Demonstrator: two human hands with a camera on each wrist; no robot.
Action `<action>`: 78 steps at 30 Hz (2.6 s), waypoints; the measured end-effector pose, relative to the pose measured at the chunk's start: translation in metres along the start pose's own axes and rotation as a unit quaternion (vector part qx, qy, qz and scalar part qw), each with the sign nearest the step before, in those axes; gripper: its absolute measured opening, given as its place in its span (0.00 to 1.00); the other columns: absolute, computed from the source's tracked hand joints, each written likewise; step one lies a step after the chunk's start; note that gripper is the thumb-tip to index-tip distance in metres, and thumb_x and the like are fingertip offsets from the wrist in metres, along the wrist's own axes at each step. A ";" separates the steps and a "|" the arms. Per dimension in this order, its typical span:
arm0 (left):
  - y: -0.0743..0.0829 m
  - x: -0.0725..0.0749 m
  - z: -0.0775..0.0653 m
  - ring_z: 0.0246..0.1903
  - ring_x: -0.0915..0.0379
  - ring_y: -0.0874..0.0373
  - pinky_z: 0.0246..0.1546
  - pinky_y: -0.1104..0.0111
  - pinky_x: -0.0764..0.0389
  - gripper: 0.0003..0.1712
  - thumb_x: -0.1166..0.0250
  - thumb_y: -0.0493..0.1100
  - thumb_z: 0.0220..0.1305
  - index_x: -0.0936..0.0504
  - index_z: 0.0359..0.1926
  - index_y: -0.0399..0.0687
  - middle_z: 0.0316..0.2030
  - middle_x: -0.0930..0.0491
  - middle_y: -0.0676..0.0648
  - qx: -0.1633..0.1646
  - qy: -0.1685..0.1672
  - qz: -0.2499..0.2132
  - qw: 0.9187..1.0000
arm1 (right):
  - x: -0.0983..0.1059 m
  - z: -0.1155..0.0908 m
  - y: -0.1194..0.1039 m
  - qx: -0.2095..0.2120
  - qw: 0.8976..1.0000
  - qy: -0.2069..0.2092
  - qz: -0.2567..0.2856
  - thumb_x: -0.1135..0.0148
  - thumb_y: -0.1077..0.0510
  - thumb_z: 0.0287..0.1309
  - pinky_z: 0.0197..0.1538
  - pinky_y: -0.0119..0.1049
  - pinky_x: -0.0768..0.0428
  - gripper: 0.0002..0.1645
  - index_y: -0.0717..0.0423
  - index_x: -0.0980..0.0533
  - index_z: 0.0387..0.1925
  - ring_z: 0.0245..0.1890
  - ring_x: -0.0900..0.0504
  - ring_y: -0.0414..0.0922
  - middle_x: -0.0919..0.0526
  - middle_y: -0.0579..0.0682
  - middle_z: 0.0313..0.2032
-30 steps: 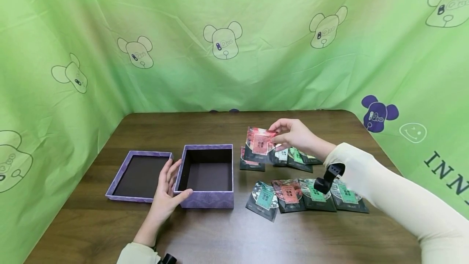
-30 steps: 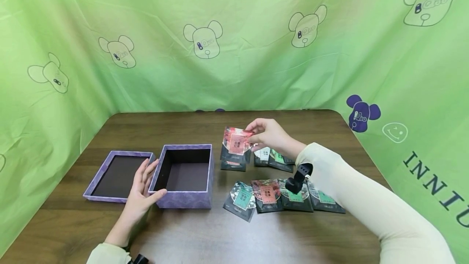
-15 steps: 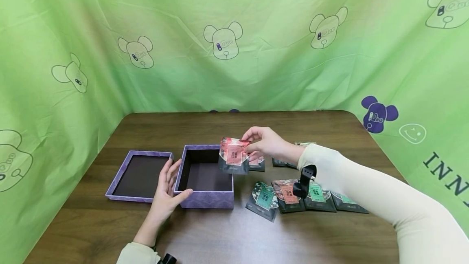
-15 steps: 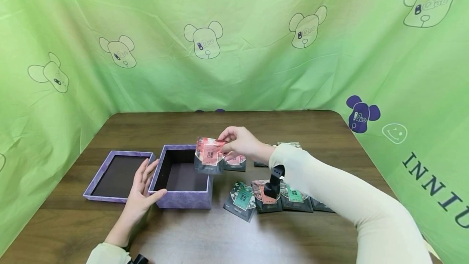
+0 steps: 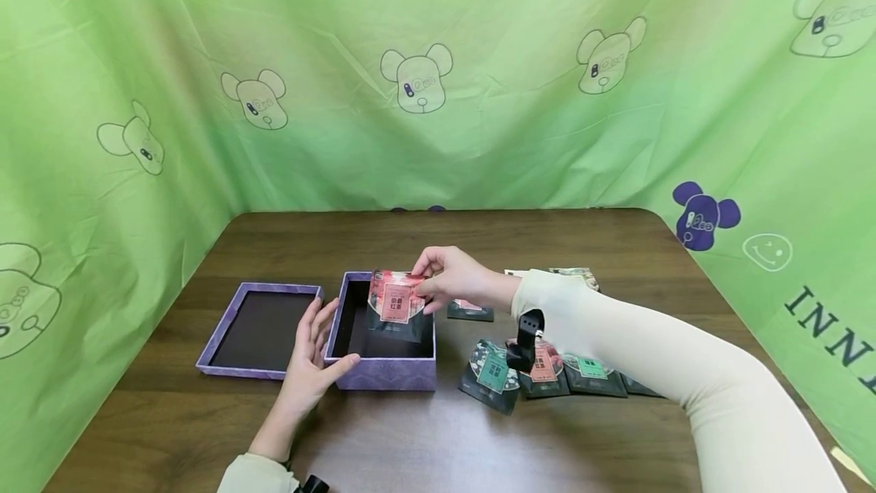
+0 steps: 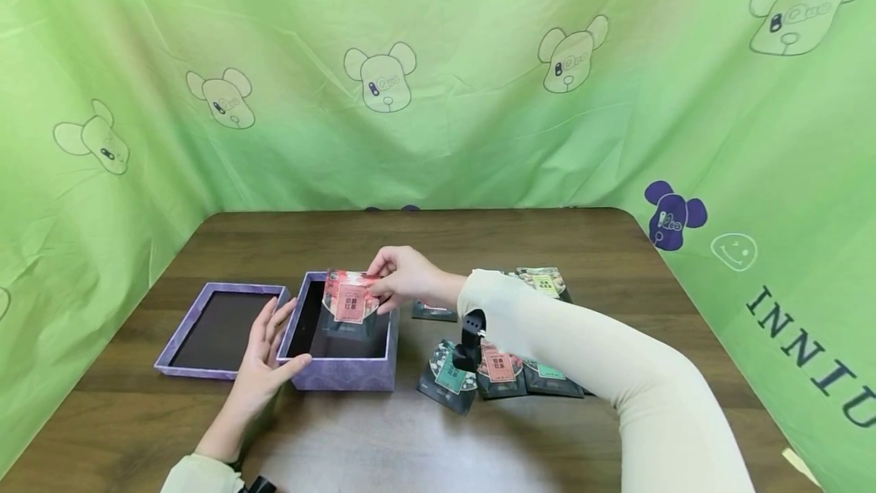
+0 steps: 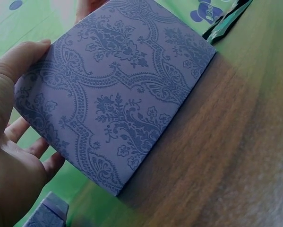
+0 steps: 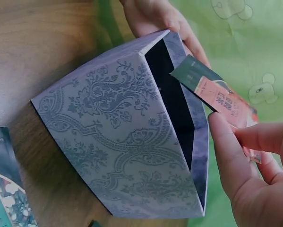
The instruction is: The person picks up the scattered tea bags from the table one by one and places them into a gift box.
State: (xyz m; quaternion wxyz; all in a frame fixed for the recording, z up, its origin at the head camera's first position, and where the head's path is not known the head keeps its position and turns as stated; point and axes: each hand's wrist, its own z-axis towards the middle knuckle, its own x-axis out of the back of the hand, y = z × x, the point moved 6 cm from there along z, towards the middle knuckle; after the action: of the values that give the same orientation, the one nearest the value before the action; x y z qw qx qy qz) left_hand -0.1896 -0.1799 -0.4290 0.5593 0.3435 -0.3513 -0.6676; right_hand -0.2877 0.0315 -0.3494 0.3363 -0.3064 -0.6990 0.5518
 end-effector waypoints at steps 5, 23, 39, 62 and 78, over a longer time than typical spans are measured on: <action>-0.001 0.002 -0.002 0.68 0.43 0.65 0.66 0.78 0.46 0.56 0.34 0.18 0.53 0.54 0.76 0.41 0.69 0.38 0.53 0.000 0.001 0.002 1.000 | -0.015 0.007 0.004 -0.022 1.000 -0.018 -0.003 0.41 0.77 0.57 0.29 0.38 0.15 0.08 0.68 0.29 0.37 0.21 0.18 0.43 0.22 0.54 0.27; 0.000 -0.001 0.000 0.67 0.41 0.64 0.66 0.78 0.44 0.55 0.34 0.19 0.53 0.55 0.75 0.41 0.69 0.38 0.51 0.007 0.003 0.001 1.000 | -0.040 0.029 0.020 -0.075 0.992 -0.066 -0.077 0.43 0.74 0.61 0.29 0.41 0.14 0.05 0.69 0.26 0.39 0.19 0.18 0.45 0.19 0.56 0.25; -0.002 0.000 -0.001 0.68 0.42 0.65 0.66 0.78 0.46 0.57 0.33 0.19 0.52 0.59 0.75 0.33 0.70 0.40 0.50 0.015 0.002 0.002 1.000 | -0.040 0.022 0.016 -0.068 0.982 -0.069 -0.161 0.47 0.74 0.61 0.37 0.44 0.14 0.16 0.74 0.26 0.51 0.38 0.13 0.61 0.16 0.68 0.42; 0.000 -0.001 0.000 0.67 0.42 0.65 0.66 0.79 0.46 0.56 0.34 0.18 0.52 0.55 0.75 0.39 0.69 0.38 0.54 0.009 0.000 0.000 1.000 | 0.003 -0.017 -0.013 -0.006 0.992 -0.084 -0.099 0.40 0.71 0.63 0.43 0.49 0.15 0.14 0.72 0.26 0.50 0.36 0.13 0.54 0.18 0.58 0.35; -0.002 -0.001 0.000 0.68 0.43 0.64 0.67 0.78 0.47 0.57 0.32 0.20 0.53 0.56 0.76 0.42 0.70 0.39 0.52 0.007 -0.001 -0.004 1.000 | 0.076 -0.045 -0.010 -0.002 0.996 -0.020 -0.084 0.39 0.71 0.61 0.44 0.50 0.16 0.18 0.77 0.29 0.51 0.35 0.15 0.50 0.19 0.56 0.35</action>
State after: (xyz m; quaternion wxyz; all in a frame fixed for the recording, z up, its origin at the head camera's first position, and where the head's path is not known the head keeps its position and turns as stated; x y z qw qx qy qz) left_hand -0.1909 -0.1785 -0.4308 0.5536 0.3481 -0.3551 -0.6680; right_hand -0.2959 0.1154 -0.3219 0.3663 -0.2364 -0.7300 0.5263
